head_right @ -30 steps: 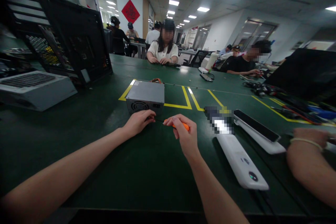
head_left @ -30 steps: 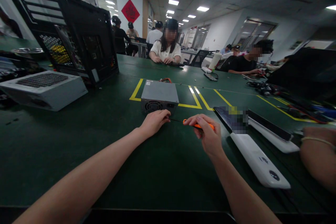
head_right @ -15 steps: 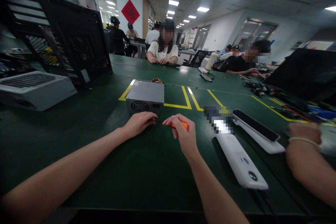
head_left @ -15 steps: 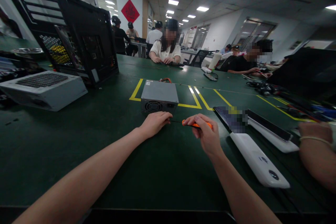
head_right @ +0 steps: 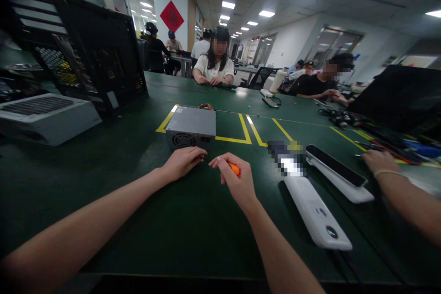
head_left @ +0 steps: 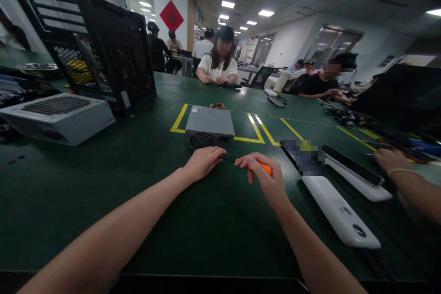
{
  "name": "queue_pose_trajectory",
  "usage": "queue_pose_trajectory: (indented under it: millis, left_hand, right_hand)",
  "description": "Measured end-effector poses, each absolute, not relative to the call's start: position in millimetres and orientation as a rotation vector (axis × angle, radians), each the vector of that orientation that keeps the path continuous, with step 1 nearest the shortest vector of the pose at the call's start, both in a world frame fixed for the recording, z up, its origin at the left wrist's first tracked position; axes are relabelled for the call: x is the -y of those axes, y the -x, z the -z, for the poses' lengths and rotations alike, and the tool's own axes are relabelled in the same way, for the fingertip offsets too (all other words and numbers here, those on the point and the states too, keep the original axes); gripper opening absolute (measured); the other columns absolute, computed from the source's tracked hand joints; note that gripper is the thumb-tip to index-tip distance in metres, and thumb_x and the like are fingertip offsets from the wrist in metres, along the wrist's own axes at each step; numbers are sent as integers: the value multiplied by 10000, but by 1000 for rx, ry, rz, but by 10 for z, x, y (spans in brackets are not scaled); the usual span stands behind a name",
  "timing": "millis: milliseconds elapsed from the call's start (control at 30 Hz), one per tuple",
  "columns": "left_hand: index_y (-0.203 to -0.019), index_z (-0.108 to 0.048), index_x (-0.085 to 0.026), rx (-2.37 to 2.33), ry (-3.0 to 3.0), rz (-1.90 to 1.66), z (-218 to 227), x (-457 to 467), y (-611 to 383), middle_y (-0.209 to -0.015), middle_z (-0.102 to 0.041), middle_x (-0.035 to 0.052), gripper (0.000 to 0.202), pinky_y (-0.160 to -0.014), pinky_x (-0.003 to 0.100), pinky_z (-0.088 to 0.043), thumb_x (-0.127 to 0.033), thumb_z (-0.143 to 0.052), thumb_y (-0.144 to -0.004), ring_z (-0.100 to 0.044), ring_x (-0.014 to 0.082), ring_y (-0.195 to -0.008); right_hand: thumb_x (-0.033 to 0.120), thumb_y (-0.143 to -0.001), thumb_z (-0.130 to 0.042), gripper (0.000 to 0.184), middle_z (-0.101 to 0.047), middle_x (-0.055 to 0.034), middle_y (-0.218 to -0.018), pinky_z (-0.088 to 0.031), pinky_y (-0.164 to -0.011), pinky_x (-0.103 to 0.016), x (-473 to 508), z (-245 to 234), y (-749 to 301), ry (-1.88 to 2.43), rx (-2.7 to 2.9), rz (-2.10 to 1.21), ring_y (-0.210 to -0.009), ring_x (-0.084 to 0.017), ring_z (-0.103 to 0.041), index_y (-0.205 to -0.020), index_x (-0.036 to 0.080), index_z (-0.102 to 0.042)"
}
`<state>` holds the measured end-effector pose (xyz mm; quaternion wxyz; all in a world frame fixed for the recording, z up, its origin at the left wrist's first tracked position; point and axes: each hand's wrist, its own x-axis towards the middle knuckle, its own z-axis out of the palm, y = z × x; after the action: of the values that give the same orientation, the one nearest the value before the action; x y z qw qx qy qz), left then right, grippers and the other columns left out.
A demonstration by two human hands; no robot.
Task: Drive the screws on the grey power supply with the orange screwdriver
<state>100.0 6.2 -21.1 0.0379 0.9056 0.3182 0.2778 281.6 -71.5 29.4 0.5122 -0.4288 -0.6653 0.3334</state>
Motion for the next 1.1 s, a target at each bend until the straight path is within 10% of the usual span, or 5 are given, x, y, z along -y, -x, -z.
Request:
queue_pose_trajectory:
  millis: [700,1100]
  left_hand:
    - [-986,-544,-184,-1098,-2304,-1213,269,-139,-1052,-980,-596,35,194,-759,278,-471,-161,-454,-816,-597,138,-842]
    - [-1145,-549,-225,-1311,-2590,-756,295,-136,-1160,-1040,-545,56,331,-811,290,-438,-200,-392,-855,-526,180,-952]
  right_hand:
    - [200,-814,-471,155,-629,-19,-810,-466,-703,-304,758,-257,-2824,973,1767,-371,-604,-106,-561,-706,182,-581]
    - [274,-833,-455,220,-639,-18,-756,-459,-658,-294,692,-235,-2829,1109,1582,-450,-660,-135,-592,-696,186,-602]
